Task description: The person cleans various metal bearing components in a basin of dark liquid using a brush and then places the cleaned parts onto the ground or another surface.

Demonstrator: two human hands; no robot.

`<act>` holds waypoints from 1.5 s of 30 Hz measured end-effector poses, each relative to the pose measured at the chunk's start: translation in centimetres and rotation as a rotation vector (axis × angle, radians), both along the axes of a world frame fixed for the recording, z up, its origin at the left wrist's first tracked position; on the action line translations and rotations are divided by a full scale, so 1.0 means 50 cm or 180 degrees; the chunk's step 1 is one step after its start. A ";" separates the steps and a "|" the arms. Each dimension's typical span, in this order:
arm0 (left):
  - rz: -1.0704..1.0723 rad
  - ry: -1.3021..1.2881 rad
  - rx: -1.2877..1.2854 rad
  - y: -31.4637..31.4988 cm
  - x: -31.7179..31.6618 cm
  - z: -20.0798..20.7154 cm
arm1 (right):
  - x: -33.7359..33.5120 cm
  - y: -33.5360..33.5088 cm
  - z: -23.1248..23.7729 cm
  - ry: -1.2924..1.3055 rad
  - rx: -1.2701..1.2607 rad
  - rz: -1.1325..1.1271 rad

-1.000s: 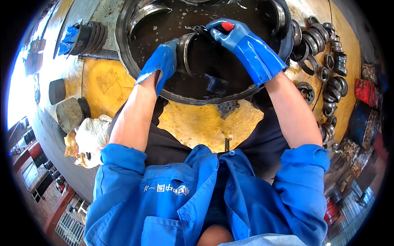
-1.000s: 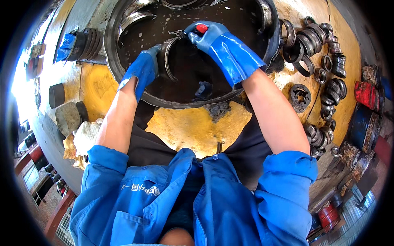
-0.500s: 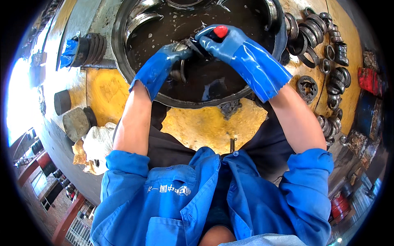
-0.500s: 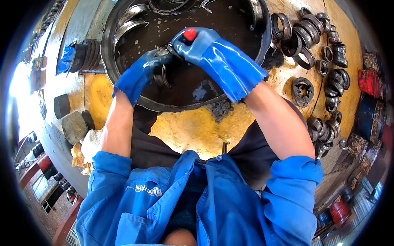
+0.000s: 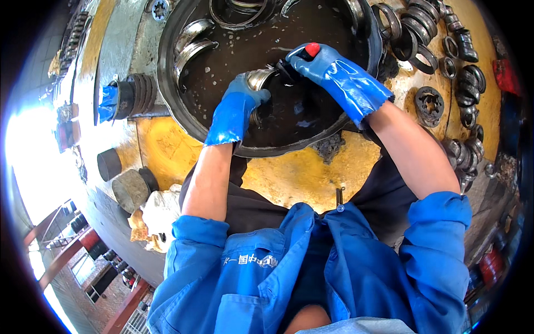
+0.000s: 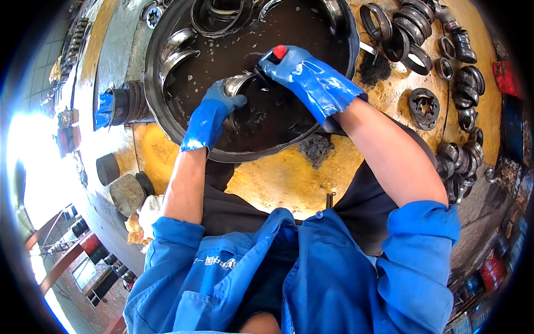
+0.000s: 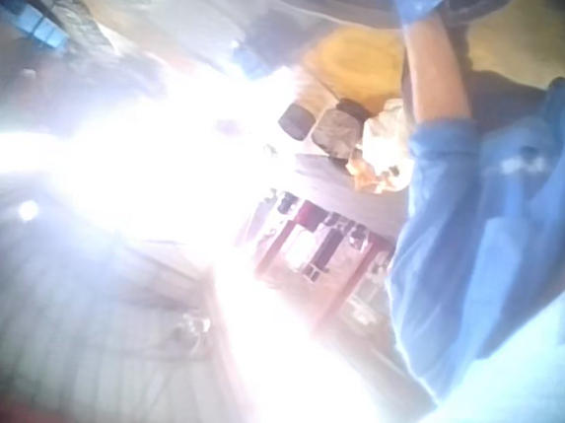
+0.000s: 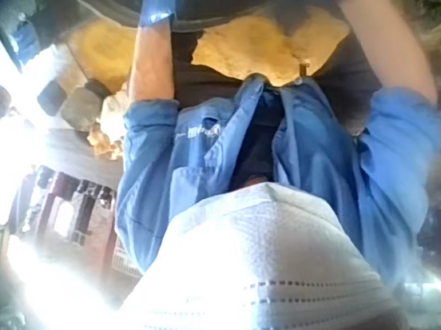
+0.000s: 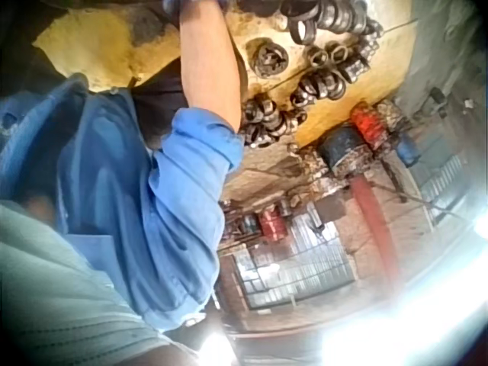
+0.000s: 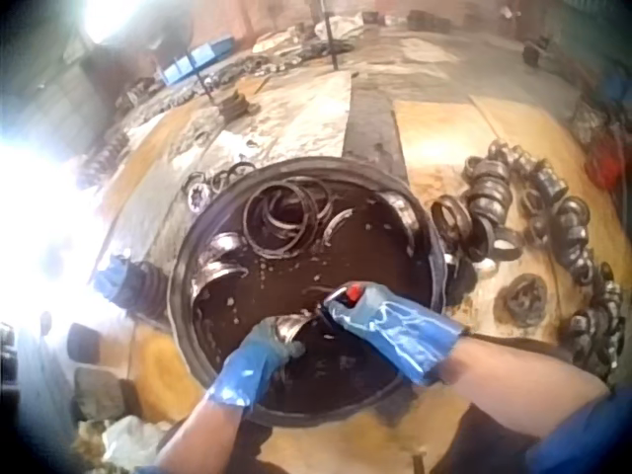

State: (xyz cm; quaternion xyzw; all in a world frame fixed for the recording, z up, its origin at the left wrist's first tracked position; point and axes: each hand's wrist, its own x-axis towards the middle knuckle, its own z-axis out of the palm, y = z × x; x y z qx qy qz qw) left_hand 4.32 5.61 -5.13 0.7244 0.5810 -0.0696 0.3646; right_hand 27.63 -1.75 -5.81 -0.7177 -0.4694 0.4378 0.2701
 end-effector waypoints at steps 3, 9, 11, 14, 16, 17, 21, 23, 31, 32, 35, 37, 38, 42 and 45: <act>0.0246 0.0027 -0.0173 -0.006 -0.008 0.017 | -0.012 -0.002 -0.011 -0.0119 -0.0261 -0.0050; 0.0555 -0.1285 -0.0800 -0.028 -0.025 0.046 | -0.033 -0.007 -0.020 -0.0079 -0.0015 -0.0130; 0.0487 -0.1870 -0.1139 -0.039 -0.031 0.108 | -0.050 -0.015 0.058 0.0162 0.0082 -0.0055; -0.0387 -0.1934 -0.0066 -0.025 -0.086 0.066 | -0.081 -0.026 0.098 0.0158 0.0571 0.0208; -0.1901 -0.0904 0.1766 -0.001 -0.104 0.040 | -0.096 -0.042 0.094 0.0120 0.1048 0.0369; -0.1446 -0.0647 0.1240 -0.003 -0.096 0.045 | -0.104 -0.052 0.089 -0.0046 0.1226 0.0496; -0.1307 -0.0271 0.1117 -0.005 -0.122 0.039 | -0.132 -0.099 0.105 -0.0301 0.2051 0.1040; -0.1599 -0.0435 0.1462 -0.005 -0.135 0.032 | -0.139 -0.118 0.123 -0.0429 0.1881 0.1566; 0.0812 -0.1202 -0.0390 -0.020 -0.066 0.073 | -0.145 -0.132 0.110 -0.1078 0.0748 0.3302; 0.1091 -0.1635 -0.1290 -0.027 -0.035 0.115 | -0.140 -0.130 0.105 -0.1148 0.0632 0.3347; 0.1050 -0.0973 -0.0866 0.005 -0.057 0.022 | -0.126 -0.118 0.097 -0.1400 0.0397 0.3375; 0.0932 -0.0660 -0.0696 0.023 -0.078 -0.024 | -0.104 -0.100 0.108 -0.1553 0.0245 0.3336; 0.0879 -0.0508 -0.0652 0.027 -0.081 -0.037 | -0.092 -0.097 0.099 -0.1709 0.0511 0.3298; 0.0812 -0.0058 -0.0194 0.028 -0.083 -0.049 | -0.053 -0.084 0.080 -0.1144 0.1847 0.2448; 0.0701 -0.0221 -0.0336 0.023 -0.090 -0.043 | -0.047 -0.062 0.094 -0.0622 0.2373 0.1892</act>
